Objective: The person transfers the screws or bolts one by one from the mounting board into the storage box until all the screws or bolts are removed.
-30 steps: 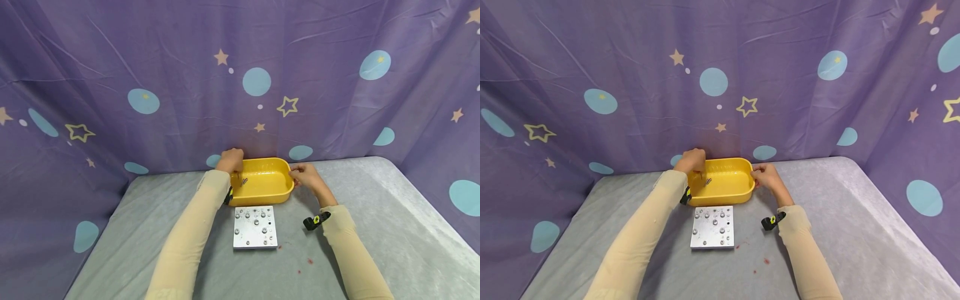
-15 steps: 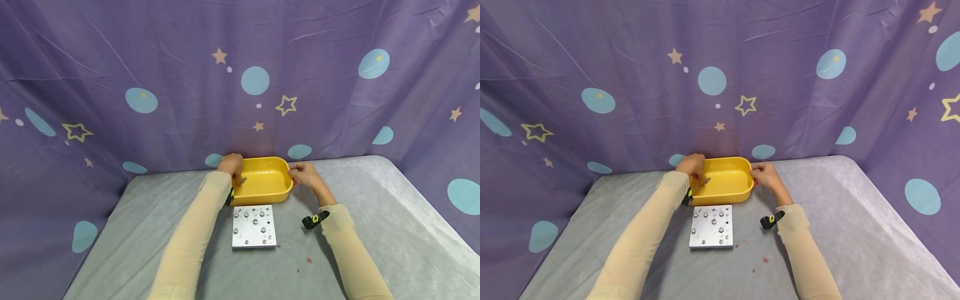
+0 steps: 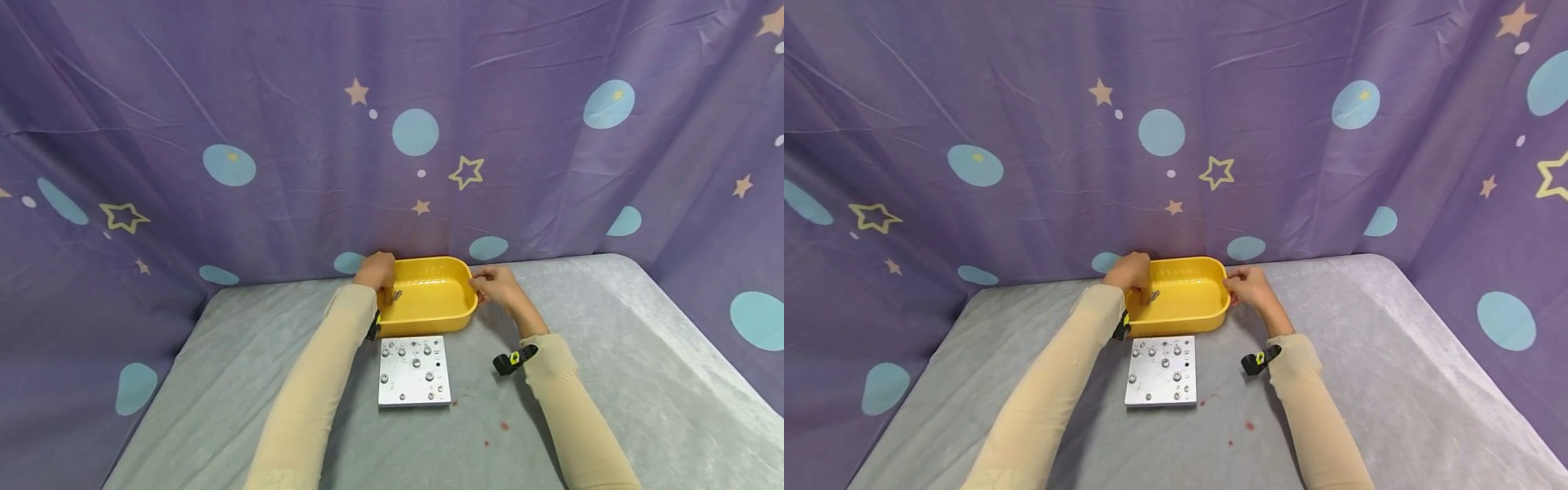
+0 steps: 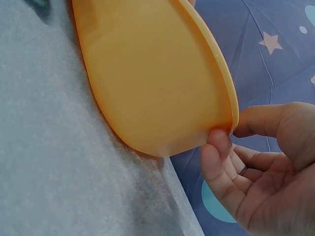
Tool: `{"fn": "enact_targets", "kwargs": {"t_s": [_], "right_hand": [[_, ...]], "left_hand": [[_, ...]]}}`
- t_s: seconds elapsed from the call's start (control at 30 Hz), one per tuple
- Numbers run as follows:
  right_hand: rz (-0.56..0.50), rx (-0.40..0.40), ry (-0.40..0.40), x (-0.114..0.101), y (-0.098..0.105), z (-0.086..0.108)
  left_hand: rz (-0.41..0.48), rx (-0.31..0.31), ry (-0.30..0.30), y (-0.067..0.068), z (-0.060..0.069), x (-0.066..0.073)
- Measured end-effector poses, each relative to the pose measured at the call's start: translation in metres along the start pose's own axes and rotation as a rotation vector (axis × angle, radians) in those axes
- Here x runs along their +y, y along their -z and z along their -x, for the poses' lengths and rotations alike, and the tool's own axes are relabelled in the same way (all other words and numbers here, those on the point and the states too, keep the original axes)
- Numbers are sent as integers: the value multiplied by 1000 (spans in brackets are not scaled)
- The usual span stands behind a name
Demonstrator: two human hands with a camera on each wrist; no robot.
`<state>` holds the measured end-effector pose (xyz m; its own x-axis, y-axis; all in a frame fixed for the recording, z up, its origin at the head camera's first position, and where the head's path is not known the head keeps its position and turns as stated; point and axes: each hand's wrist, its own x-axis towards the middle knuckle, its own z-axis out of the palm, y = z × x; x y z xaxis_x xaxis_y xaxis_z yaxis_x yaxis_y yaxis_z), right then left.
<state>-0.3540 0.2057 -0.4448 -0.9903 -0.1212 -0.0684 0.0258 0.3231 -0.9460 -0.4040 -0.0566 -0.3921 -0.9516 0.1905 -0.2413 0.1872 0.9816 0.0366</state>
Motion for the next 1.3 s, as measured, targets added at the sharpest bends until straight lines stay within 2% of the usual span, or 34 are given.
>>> {"fn": "enact_targets", "kwargs": {"t_s": [0.17, 0.47, 0.93, 1.2, 1.3], "right_hand": [[4, -7, 0, 0, 0, 0], [2, -7, -13, -2, 0, 0], [-12, -10, -21, -2, 1, 1], [-32, -11, -18, -3, -1, 3], [-32, -10, 0, -3, -1, 3]], "left_hand": [[36, 8, 12, -4, -1, 1], [40, 30, 13, -9, -3, -1], [129, -44, 48, -11, -6, -5], [82, 13, 52, -13, -5, -3], [95, 12, 64, -14, -6, -2]]}}
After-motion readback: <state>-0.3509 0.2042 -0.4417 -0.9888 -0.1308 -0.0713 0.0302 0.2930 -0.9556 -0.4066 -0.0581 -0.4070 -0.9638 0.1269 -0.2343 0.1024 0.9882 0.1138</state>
